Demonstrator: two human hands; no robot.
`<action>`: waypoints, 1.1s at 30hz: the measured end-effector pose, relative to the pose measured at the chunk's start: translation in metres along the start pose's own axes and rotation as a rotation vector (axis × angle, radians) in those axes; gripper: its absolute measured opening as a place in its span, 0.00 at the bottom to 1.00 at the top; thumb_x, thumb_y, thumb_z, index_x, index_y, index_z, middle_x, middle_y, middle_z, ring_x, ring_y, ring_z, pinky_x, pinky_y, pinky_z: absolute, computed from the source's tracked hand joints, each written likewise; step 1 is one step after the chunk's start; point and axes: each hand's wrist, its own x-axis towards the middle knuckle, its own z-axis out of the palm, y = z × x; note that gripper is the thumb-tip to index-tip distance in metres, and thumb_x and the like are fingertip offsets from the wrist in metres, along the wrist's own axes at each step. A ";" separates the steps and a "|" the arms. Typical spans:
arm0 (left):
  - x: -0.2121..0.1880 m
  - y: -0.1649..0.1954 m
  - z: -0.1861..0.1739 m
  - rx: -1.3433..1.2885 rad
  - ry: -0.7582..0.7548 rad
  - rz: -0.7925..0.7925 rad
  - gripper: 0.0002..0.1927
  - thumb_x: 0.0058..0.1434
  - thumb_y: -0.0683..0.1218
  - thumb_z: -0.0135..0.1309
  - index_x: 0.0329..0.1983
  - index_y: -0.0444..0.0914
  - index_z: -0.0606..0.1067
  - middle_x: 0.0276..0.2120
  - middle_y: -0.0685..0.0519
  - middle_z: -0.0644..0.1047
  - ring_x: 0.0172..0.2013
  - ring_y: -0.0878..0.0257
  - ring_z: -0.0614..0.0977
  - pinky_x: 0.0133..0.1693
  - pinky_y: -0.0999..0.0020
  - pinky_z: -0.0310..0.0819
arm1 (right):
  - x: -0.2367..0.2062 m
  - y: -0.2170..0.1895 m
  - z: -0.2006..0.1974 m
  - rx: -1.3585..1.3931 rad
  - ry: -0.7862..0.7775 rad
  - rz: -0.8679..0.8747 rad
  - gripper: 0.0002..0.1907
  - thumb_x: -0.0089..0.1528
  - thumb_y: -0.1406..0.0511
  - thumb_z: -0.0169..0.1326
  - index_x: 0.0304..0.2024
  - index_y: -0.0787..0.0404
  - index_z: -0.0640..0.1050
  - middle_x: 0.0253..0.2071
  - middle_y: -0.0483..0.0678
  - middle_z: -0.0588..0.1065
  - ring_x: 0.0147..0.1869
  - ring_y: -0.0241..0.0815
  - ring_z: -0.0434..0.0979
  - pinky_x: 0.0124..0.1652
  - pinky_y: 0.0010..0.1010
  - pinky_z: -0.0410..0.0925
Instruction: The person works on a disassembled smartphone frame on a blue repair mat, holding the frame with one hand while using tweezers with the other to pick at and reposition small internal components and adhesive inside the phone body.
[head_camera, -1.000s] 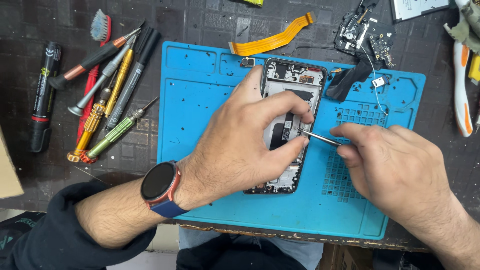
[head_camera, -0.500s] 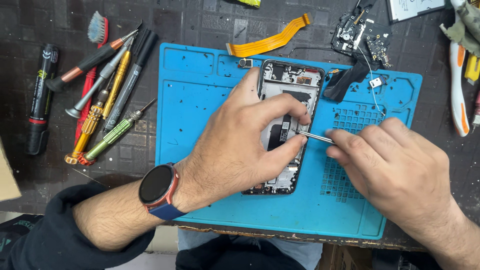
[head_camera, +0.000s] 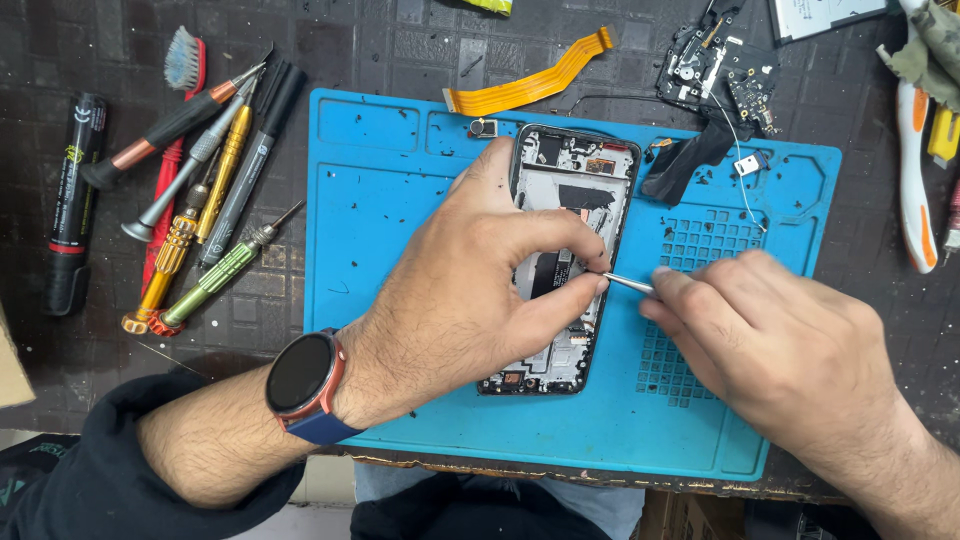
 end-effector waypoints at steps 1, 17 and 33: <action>0.003 -0.001 0.001 0.000 -0.003 -0.003 0.07 0.58 0.47 0.66 0.38 0.43 0.81 0.48 0.48 0.75 0.54 0.52 0.76 0.55 0.60 0.75 | 0.002 0.003 -0.001 -0.020 0.011 0.001 0.14 0.58 0.60 0.66 0.41 0.59 0.79 0.28 0.42 0.73 0.30 0.38 0.75 0.26 0.31 0.68; 0.010 -0.008 -0.005 -0.029 -0.009 -0.052 0.07 0.58 0.47 0.67 0.37 0.43 0.82 0.49 0.48 0.74 0.54 0.53 0.77 0.56 0.61 0.76 | 0.008 0.006 0.002 -0.081 -0.023 -0.001 0.14 0.59 0.58 0.66 0.38 0.59 0.79 0.26 0.41 0.73 0.28 0.38 0.75 0.26 0.29 0.67; 0.016 -0.007 -0.006 0.034 -0.032 -0.008 0.06 0.58 0.46 0.66 0.37 0.42 0.82 0.44 0.51 0.79 0.54 0.53 0.75 0.56 0.60 0.74 | 0.006 0.012 0.003 -0.031 -0.037 -0.006 0.13 0.59 0.59 0.65 0.38 0.59 0.78 0.27 0.41 0.74 0.30 0.36 0.75 0.27 0.29 0.69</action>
